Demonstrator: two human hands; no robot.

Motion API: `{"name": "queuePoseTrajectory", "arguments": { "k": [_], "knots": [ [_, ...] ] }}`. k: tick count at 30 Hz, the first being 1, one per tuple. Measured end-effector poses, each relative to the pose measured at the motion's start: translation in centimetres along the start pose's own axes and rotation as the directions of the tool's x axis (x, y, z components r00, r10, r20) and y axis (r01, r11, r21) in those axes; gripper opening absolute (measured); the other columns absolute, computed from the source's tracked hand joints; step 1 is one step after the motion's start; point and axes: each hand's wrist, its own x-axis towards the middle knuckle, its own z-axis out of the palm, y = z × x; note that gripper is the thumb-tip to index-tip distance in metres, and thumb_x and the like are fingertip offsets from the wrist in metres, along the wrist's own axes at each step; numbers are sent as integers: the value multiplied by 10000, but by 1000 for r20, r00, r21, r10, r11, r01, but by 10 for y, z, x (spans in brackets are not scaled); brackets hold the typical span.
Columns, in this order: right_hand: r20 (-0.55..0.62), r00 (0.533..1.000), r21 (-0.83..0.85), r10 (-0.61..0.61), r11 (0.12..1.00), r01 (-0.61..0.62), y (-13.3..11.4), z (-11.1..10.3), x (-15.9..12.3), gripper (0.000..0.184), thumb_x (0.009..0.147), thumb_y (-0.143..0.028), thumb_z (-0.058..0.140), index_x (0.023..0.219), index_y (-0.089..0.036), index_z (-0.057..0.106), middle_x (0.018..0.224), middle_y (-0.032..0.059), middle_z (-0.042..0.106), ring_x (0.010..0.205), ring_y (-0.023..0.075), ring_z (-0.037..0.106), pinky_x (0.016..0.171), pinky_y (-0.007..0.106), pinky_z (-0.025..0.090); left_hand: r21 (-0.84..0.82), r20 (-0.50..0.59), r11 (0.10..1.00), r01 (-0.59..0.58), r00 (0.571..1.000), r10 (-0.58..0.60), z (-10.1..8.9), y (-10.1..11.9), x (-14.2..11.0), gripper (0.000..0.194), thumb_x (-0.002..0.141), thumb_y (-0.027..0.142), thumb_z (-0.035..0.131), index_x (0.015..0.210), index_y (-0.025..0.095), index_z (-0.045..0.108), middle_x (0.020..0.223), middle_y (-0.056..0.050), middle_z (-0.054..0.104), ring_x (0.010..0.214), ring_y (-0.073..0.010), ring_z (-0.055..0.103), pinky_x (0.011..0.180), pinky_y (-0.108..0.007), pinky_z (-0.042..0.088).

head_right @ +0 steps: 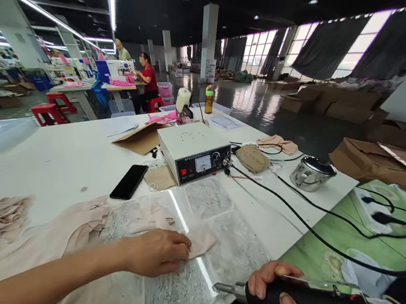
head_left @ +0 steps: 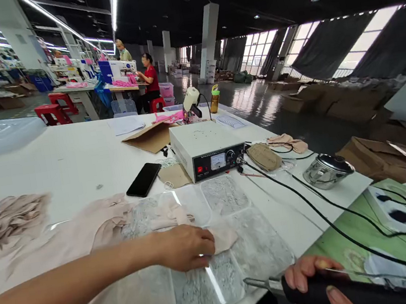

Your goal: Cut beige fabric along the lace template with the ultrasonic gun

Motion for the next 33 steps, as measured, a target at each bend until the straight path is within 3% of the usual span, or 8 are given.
{"name": "queuePoseTrajectory", "arguments": {
  "k": [5,7,11,14,18,21,26,33],
  "knots": [
    [-81,995,3,-60,998,61,4,8,1,142,773,-342,582,851,-226,558,715,-19,468,518,119,474,490,305,444,334,-74,940,66,996,-44,28,2,-20,204,895,158,571,1096,185,593,1125,-95,631,898,-220,647,812,-300,499],
    [-80,994,6,-77,997,78,10,8,3,127,782,-325,563,858,-223,556,720,-17,477,522,120,478,493,306,443,315,-106,941,125,990,-96,26,-3,-26,235,904,106,511,1101,193,605,1009,-66,655,815,-191,652,738,-263,496],
    [-73,994,15,-81,996,82,15,9,7,123,784,-303,548,874,-220,562,724,-15,485,531,122,480,504,309,446,202,-124,951,235,969,-213,13,-4,-36,218,912,105,466,836,190,653,752,-11,640,648,-150,621,609,-218,447],
    [-82,994,30,-68,997,70,16,11,8,129,780,-296,547,879,-217,567,726,-15,480,542,122,481,509,306,448,241,-194,926,291,949,-248,12,6,-36,131,925,197,512,868,170,627,827,-48,628,719,-190,612,672,-267,463],
    [-98,994,38,-53,998,57,16,11,7,121,764,-291,560,858,-215,568,713,-14,484,529,125,474,489,306,440,256,-83,945,205,978,-189,32,20,-21,289,790,289,746,1001,161,596,976,-89,630,850,-253,612,791,-356,490],
    [-72,997,6,-21,1000,21,13,8,7,115,767,-302,578,844,-221,554,705,-17,477,534,132,479,500,319,454,166,-63,956,242,970,-235,39,17,-8,32,859,123,621,846,143,600,882,-76,650,810,-224,633,767,-326,504],
    [-68,998,13,-3,1000,4,7,8,7,114,773,-308,576,835,-219,544,701,-21,479,539,123,486,515,304,458,-15,-93,974,224,970,-225,19,9,-12,169,993,202,451,1014,179,617,874,0,684,742,-110,646,625,-156,501],
    [-147,987,52,-62,996,70,17,23,10,122,711,-247,546,823,-201,561,682,-22,491,501,114,472,477,288,424,62,-175,998,-8,984,19,37,15,-37,209,955,201,468,1071,176,641,1149,-109,645,980,-227,631,877,-326,505]
  ]
}}
